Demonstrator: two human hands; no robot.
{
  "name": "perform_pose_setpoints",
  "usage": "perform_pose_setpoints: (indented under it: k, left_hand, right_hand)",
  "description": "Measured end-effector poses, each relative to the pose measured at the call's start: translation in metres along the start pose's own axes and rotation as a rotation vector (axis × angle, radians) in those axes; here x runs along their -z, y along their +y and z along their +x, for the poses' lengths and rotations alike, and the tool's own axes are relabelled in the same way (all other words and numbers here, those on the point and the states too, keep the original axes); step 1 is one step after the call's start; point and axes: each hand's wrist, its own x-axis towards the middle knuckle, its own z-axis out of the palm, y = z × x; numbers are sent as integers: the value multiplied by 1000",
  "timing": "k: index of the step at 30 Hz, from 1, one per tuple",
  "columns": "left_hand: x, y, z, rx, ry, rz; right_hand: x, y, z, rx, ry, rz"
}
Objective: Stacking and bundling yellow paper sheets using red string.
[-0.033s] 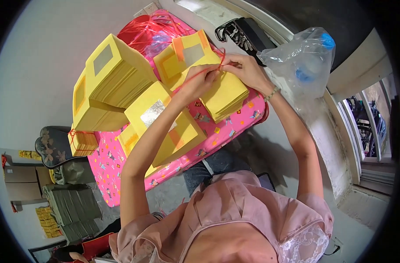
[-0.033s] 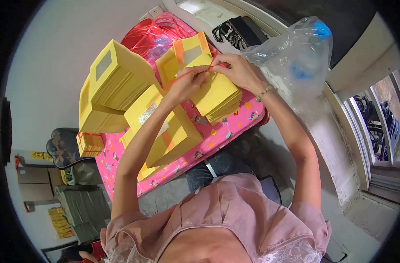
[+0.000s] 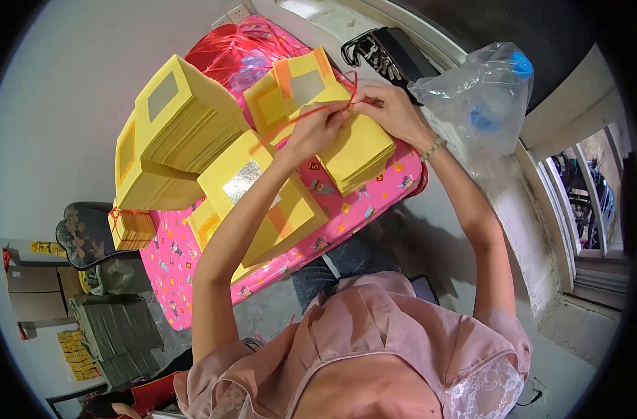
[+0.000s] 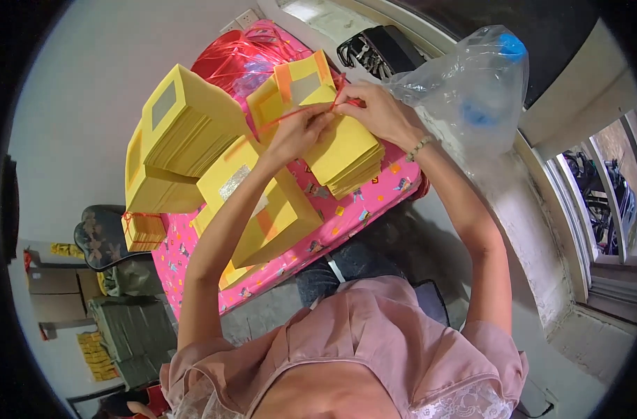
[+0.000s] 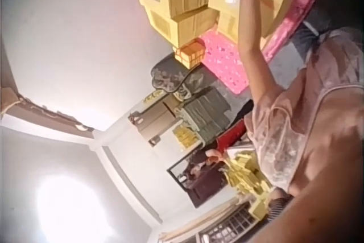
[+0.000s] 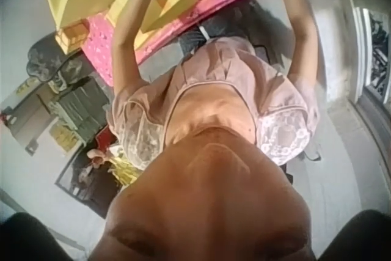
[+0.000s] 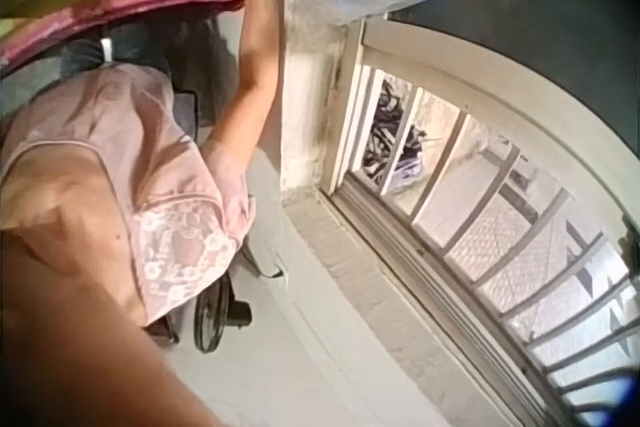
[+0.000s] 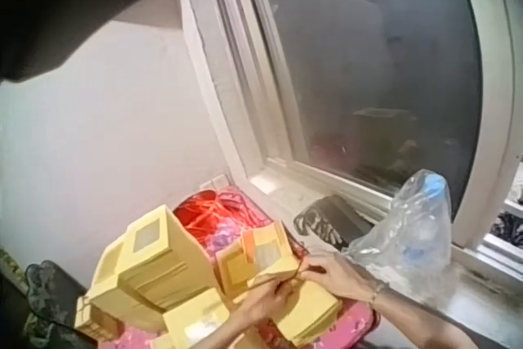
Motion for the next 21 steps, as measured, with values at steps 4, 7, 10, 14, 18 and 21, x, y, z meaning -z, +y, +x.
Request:
perform_pose_setpoints:
  k: [4,7,10,14,18,21]
  left_hand:
    - [-8,-2,9,212,2,-370]
    - [-10,-1,13,154,-61,-274]
    - [-15,-2,11,233,41,-393]
    - [-21,-7,11,167,122,-388]
    - [-21,4,13,191,164,-283]
    - [-19,11,10,271,148,-283]
  right_hand:
    - [8,-13,5,94,59,-66]
    - [6,-26,10,-29,-80,59]
    - [1,-32,12,66,-70,-106]
    - [5,-22,9,-32,-17,235]
    - [15,4,-7,-215,98,67]
    - [15,1,-15,-287,-80,-210]
